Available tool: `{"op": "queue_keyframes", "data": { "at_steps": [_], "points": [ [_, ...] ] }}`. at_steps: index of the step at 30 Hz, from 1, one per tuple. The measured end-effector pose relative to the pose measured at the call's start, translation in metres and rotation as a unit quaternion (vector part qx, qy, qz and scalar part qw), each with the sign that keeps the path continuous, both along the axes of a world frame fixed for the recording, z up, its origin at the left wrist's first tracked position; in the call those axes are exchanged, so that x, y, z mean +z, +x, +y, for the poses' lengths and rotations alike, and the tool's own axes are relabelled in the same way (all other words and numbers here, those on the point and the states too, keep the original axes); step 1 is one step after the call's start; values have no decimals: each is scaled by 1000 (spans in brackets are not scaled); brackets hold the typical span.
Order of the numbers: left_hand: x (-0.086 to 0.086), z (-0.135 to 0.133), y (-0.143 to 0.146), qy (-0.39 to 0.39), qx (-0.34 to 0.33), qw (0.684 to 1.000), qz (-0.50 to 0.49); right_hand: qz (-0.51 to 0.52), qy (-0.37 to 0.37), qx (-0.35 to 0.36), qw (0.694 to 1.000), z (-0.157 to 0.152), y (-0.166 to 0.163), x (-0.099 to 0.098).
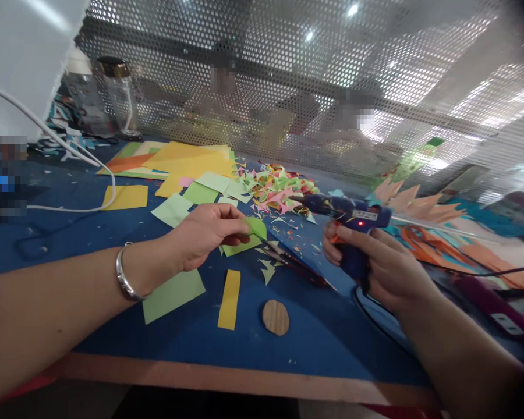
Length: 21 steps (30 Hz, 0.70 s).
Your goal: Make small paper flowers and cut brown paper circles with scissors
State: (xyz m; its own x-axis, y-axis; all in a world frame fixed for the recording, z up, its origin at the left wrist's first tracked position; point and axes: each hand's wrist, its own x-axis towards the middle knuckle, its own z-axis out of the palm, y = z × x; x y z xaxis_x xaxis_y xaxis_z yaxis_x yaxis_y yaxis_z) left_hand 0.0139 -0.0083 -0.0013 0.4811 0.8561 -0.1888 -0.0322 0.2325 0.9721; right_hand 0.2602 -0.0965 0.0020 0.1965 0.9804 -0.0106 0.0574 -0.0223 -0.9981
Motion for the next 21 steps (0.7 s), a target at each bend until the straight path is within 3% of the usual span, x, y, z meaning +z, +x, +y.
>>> {"op": "queue_keyframes", "data": {
  "at_steps": [3,8,12,21],
  "points": [
    [-2,1,1,19,-2,1000,13,-111,16,12,994,-4,2,-8],
    [-6,3,0,62,-32,997,24,-297,43,20,954,-12,0,-10],
    [-7,3,-1,94,-51,993,44,-335,45,54,940,-15,-8,-7],
    [-8,3,-3,142,-77,982,103,-452,88,52,886,-16,-7,-12]
  ]
}}
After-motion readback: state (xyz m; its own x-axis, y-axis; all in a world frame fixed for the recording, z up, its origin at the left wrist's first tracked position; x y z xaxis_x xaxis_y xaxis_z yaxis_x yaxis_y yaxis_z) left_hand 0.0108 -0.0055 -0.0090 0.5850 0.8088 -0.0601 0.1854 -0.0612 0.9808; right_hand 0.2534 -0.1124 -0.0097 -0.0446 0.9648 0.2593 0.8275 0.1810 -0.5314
